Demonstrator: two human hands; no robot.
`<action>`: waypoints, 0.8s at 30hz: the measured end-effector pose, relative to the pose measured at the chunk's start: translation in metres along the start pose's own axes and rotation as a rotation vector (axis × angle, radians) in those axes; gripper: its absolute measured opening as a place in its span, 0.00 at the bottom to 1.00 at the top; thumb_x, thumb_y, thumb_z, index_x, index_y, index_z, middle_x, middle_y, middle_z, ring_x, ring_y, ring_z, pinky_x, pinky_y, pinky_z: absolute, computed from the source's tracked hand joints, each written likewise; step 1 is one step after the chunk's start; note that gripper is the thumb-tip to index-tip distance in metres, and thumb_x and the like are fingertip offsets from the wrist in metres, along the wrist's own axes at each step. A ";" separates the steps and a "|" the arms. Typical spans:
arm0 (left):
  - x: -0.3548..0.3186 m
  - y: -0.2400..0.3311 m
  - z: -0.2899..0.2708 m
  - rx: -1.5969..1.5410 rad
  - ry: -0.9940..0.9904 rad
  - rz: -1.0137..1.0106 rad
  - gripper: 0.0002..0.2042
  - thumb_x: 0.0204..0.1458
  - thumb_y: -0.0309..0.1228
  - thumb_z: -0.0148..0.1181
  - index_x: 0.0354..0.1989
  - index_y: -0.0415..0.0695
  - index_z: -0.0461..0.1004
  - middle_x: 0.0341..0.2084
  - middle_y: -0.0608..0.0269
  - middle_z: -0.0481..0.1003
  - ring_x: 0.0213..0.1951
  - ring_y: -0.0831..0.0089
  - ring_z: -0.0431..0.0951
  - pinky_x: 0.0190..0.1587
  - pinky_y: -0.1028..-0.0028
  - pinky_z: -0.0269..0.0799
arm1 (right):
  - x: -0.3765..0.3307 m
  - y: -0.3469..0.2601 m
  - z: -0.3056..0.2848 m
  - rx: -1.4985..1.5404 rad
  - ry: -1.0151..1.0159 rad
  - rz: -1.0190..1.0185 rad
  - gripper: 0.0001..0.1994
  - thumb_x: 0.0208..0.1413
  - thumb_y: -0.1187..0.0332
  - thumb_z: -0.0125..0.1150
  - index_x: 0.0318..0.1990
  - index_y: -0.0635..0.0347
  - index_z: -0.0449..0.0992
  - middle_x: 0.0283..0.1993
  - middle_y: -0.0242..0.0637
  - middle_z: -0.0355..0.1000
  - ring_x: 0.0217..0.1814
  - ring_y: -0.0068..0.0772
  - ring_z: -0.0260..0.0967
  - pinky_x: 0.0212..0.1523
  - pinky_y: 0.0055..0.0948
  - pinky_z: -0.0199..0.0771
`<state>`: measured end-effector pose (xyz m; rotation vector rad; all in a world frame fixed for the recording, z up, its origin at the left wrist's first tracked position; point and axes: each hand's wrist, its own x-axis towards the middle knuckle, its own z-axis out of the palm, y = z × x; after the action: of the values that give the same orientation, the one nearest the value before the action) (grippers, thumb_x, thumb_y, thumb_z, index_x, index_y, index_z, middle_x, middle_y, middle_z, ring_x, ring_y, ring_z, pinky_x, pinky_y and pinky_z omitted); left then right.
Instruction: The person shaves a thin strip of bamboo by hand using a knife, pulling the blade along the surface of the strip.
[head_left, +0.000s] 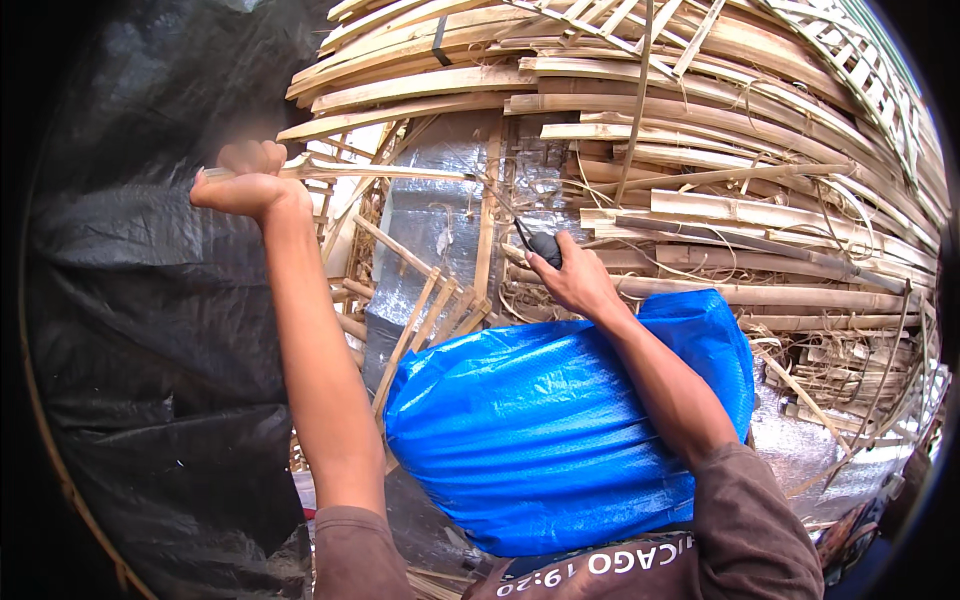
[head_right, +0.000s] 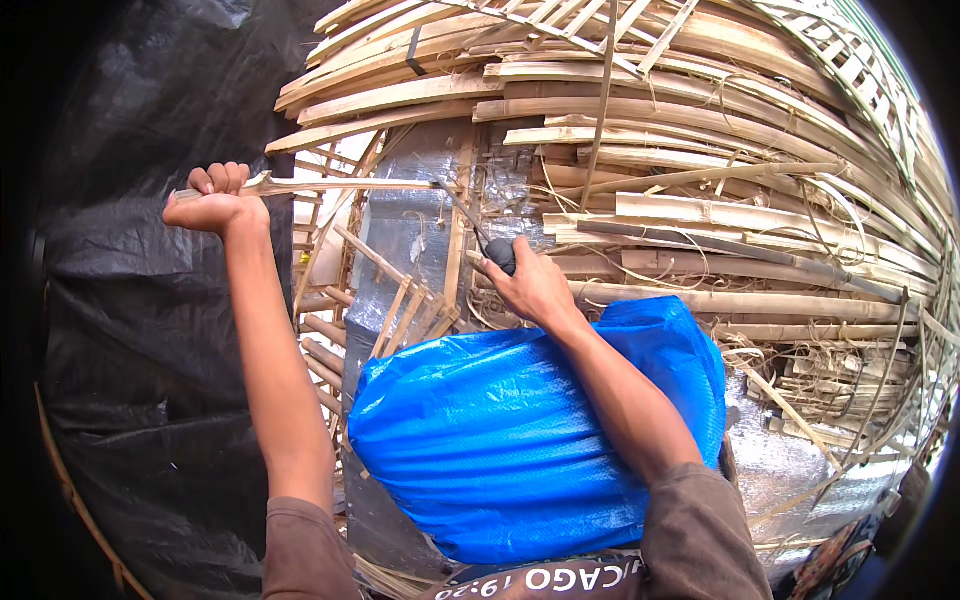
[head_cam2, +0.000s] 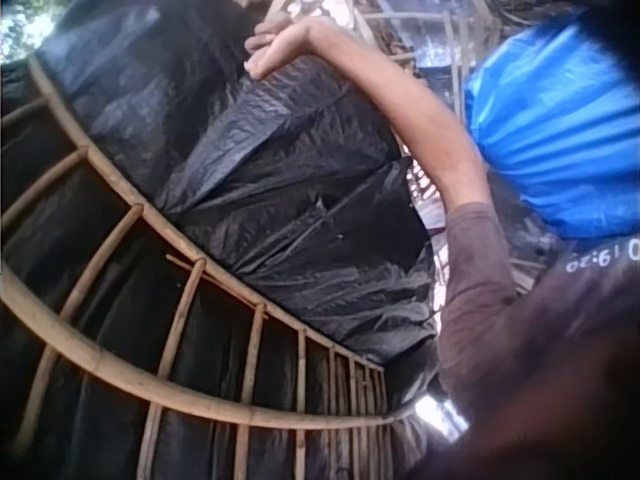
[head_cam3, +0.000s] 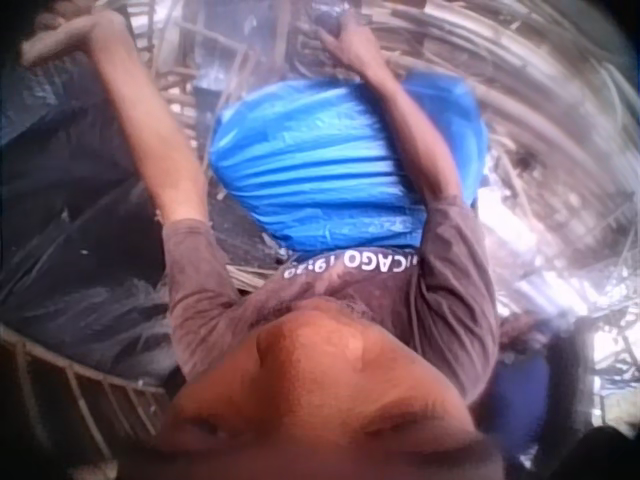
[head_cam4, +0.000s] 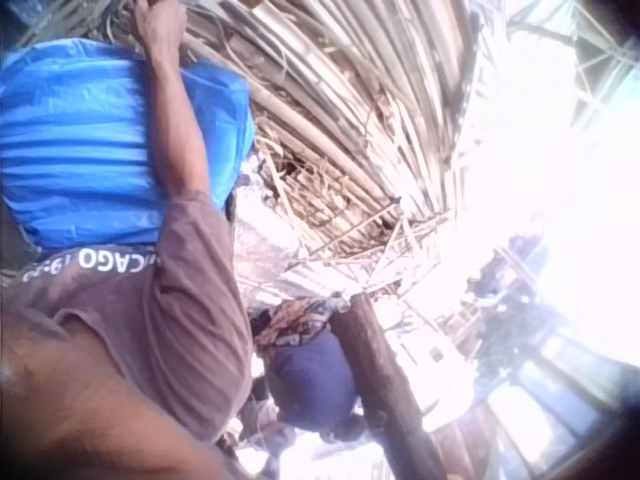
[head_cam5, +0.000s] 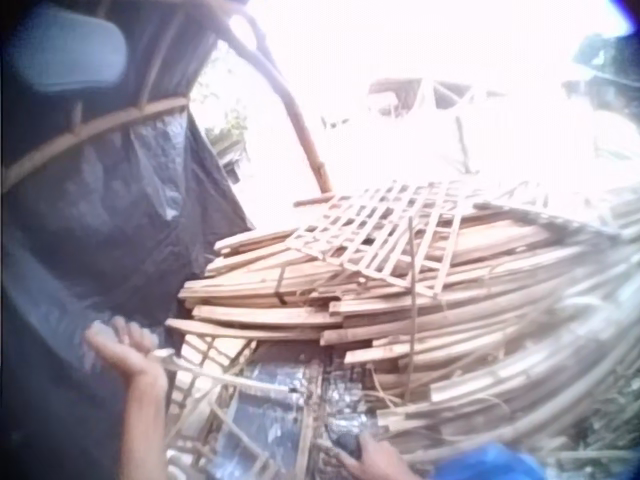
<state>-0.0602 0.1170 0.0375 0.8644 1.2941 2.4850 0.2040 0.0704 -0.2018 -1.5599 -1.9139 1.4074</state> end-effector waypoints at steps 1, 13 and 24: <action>0.003 -0.001 0.000 0.010 0.029 0.009 0.16 0.43 0.45 0.36 0.13 0.51 0.46 0.08 0.69 0.43 0.13 0.77 0.37 0.21 0.71 0.35 | -0.003 -0.003 0.001 -0.037 -0.009 -0.015 0.28 0.56 0.45 0.56 0.45 0.67 0.68 0.36 0.66 0.74 0.41 0.69 0.73 0.45 0.57 0.71; 0.013 -0.011 -0.004 -0.011 -0.036 0.014 0.16 0.43 0.45 0.36 0.13 0.51 0.45 0.07 0.68 0.43 0.13 0.77 0.37 0.21 0.71 0.35 | -0.015 -0.012 -0.010 -0.031 0.042 -0.080 0.24 0.58 0.47 0.55 0.43 0.64 0.66 0.32 0.65 0.74 0.38 0.68 0.73 0.41 0.57 0.71; 0.021 -0.010 -0.012 0.011 -0.011 -0.007 0.16 0.42 0.46 0.36 0.13 0.52 0.45 0.07 0.69 0.42 0.13 0.77 0.38 0.21 0.71 0.35 | 0.003 0.022 0.016 -0.110 0.028 0.050 0.29 0.57 0.47 0.53 0.49 0.70 0.65 0.41 0.69 0.73 0.48 0.70 0.71 0.52 0.55 0.69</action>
<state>-0.0851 0.1239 0.0322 0.8737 1.3060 2.4669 0.2038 0.0639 -0.2288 -1.6799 -1.9791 1.3123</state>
